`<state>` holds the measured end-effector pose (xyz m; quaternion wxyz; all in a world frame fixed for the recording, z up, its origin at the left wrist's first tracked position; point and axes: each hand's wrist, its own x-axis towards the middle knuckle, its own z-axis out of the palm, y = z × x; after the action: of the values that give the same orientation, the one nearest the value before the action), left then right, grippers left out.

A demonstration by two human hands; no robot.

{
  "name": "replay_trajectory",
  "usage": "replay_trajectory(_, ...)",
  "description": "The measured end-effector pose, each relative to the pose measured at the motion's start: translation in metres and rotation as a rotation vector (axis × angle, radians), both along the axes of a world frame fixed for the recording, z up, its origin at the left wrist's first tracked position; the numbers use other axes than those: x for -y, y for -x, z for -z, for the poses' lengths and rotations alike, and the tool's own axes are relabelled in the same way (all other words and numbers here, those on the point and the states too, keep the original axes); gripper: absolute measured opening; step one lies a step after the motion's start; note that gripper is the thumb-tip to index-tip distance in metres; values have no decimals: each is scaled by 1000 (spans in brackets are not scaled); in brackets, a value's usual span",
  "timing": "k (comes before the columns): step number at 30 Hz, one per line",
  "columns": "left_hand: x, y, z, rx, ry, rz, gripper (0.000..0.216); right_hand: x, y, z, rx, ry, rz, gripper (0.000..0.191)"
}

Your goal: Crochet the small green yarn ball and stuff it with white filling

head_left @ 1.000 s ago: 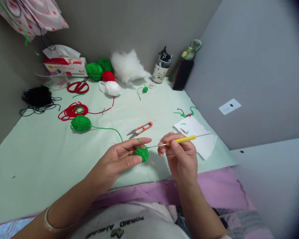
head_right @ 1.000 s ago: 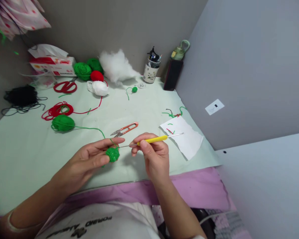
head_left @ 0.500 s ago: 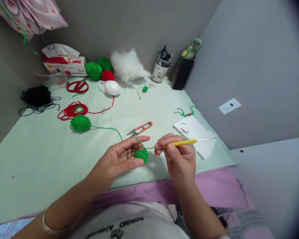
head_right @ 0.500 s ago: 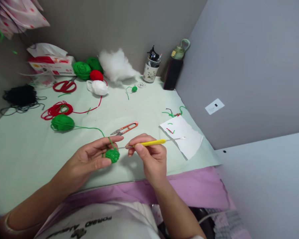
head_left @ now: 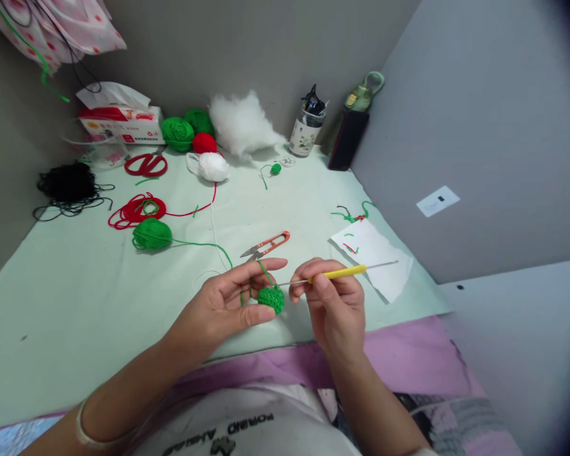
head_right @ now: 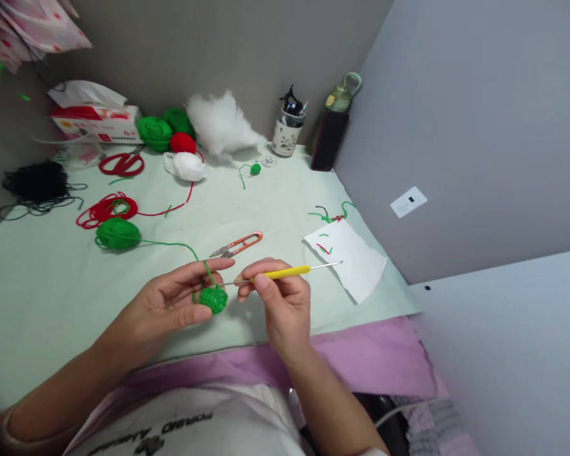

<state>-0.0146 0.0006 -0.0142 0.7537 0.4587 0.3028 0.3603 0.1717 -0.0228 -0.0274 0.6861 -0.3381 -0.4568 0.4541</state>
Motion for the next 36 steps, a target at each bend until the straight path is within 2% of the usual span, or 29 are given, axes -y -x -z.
replay_trajectory(6,0,0,1,-27,-9,-36,48,1,1,0,-9,-3,-2,11)
replay_trajectory(11,1,-2,0,22,51,3,49,5,6,4,47,-38,-28,13)
replay_trajectory(16,5,-7,2,39,97,-71,45,12,11,6,262,-216,154,23)
replay_trajectory(21,9,-10,7,12,37,-195,41,17,14,4,461,-249,270,34)
replay_trajectory(24,9,-10,7,-3,41,-221,45,18,14,6,464,-259,277,36)
replay_trajectory(30,8,-10,5,41,159,-101,43,21,14,9,488,-292,270,41)
replay_trajectory(36,9,-13,10,6,41,-244,50,20,15,9,459,-220,251,35)
